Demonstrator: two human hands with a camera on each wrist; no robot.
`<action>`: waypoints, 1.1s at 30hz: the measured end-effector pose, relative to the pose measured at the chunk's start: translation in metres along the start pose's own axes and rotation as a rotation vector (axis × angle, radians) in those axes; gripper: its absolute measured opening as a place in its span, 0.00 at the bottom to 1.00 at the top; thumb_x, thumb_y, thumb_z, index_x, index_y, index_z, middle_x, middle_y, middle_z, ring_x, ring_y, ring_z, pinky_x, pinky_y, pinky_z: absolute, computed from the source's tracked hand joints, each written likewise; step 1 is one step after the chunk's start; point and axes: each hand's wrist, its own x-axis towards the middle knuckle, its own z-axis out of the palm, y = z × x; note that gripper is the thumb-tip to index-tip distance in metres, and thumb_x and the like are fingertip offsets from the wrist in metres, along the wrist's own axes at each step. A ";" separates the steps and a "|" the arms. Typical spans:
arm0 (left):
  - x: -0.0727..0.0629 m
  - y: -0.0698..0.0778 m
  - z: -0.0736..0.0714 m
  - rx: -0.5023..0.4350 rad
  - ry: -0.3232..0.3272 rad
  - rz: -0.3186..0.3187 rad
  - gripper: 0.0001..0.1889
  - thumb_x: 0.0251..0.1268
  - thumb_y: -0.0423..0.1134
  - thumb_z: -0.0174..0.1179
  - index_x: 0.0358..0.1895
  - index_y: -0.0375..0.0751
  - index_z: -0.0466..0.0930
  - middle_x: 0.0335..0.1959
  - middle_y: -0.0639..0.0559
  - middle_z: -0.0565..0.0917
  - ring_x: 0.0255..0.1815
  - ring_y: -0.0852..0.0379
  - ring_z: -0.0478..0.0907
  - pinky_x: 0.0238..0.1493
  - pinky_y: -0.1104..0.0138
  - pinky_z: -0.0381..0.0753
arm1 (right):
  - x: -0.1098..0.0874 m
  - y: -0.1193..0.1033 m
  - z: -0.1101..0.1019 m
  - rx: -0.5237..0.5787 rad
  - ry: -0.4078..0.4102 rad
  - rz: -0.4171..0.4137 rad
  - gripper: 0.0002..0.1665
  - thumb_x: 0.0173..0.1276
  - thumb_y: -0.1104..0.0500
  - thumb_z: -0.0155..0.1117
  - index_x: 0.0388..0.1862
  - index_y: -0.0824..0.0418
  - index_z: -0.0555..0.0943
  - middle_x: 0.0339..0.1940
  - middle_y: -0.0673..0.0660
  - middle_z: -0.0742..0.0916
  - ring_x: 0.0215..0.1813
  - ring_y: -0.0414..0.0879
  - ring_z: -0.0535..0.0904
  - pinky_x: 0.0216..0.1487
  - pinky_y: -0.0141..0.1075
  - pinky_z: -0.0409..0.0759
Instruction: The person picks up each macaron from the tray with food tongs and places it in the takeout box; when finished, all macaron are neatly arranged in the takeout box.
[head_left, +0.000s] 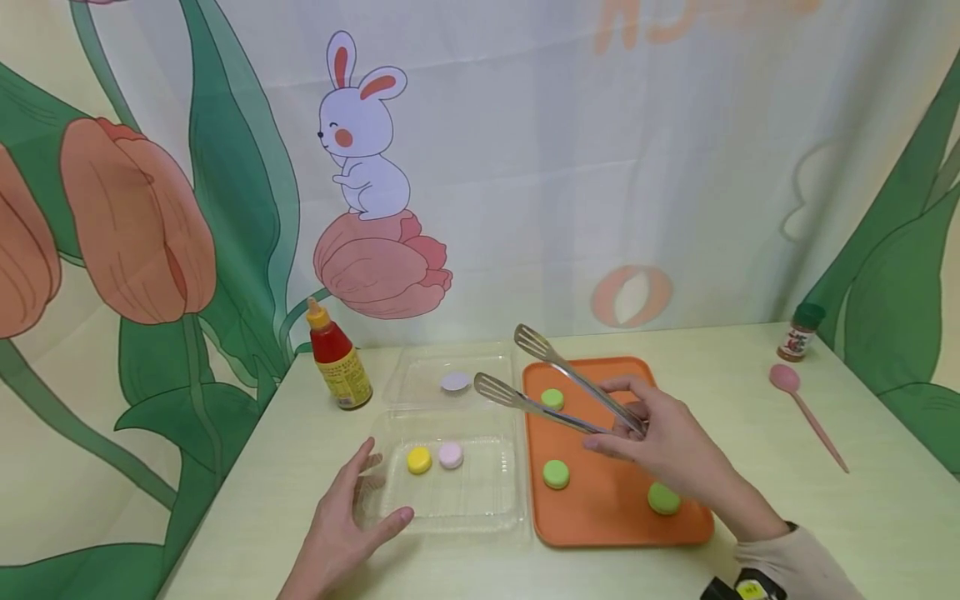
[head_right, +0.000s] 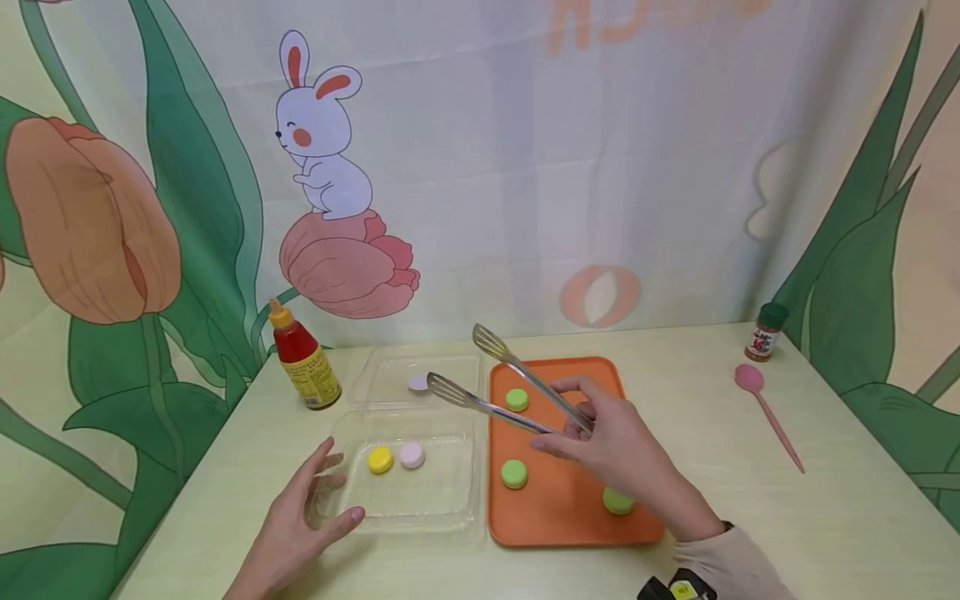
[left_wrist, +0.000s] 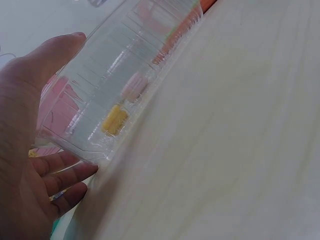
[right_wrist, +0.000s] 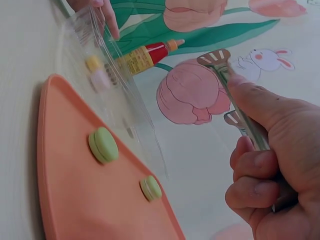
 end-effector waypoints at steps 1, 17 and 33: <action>0.000 0.000 0.000 0.000 0.000 -0.003 0.64 0.60 0.67 0.81 0.93 0.53 0.50 0.84 0.44 0.73 0.80 0.40 0.75 0.83 0.36 0.70 | -0.002 0.002 -0.003 0.009 0.011 0.003 0.43 0.63 0.42 0.88 0.71 0.51 0.77 0.28 0.54 0.84 0.30 0.47 0.78 0.31 0.34 0.79; 0.000 0.001 0.000 0.002 -0.005 -0.010 0.64 0.60 0.67 0.81 0.93 0.54 0.50 0.84 0.44 0.73 0.80 0.39 0.75 0.83 0.35 0.70 | -0.016 0.038 -0.033 -0.043 0.111 0.044 0.34 0.70 0.44 0.84 0.68 0.53 0.79 0.34 0.54 0.91 0.37 0.46 0.85 0.34 0.33 0.81; -0.002 0.001 0.000 -0.001 -0.002 -0.017 0.64 0.60 0.68 0.80 0.93 0.55 0.49 0.84 0.43 0.73 0.80 0.39 0.76 0.83 0.34 0.70 | 0.008 0.078 -0.041 -0.169 0.057 0.008 0.31 0.70 0.46 0.85 0.61 0.59 0.82 0.43 0.55 0.90 0.41 0.51 0.82 0.34 0.34 0.79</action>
